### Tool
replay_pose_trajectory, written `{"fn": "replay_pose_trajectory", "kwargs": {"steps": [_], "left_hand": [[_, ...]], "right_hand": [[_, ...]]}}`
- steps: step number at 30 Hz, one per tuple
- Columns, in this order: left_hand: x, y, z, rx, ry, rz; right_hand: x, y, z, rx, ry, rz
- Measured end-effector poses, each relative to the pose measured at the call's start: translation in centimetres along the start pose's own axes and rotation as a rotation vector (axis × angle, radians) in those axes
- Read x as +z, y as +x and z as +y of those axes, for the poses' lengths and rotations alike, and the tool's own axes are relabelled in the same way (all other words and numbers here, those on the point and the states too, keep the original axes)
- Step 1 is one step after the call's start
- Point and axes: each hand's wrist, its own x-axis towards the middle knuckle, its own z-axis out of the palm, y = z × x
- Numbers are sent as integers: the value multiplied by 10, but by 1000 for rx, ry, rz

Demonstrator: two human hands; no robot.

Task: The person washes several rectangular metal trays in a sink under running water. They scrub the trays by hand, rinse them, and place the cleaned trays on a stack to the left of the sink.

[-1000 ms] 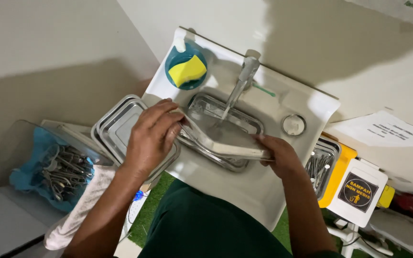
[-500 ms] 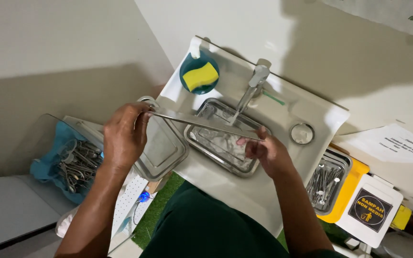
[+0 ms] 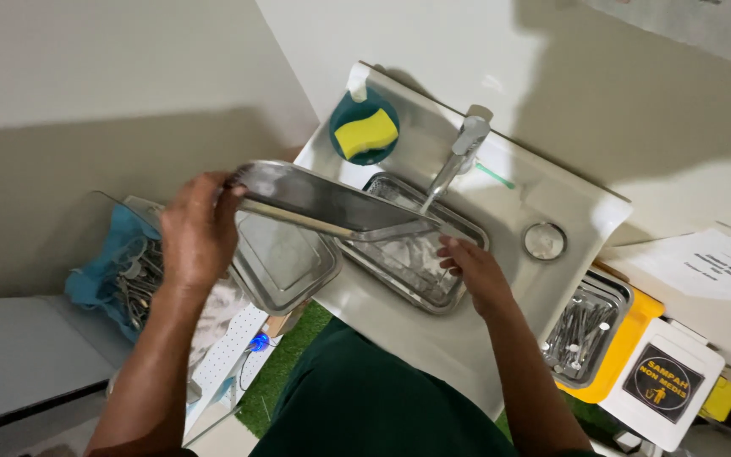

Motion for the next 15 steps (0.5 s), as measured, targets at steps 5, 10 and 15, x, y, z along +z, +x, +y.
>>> {"fn": "replay_pose_trajectory", "kwargs": {"steps": [5,10,15], "left_hand": [[-13,13,-51,-31,46,-108],[3,29,-103,-167,69,-312],[48,23,-179,-340,17,-690]], "right_hand": [[-9,4,30,91,-56,40],[-21,18,68,142,-16,90],[-26,25,90,197,21,128]]}}
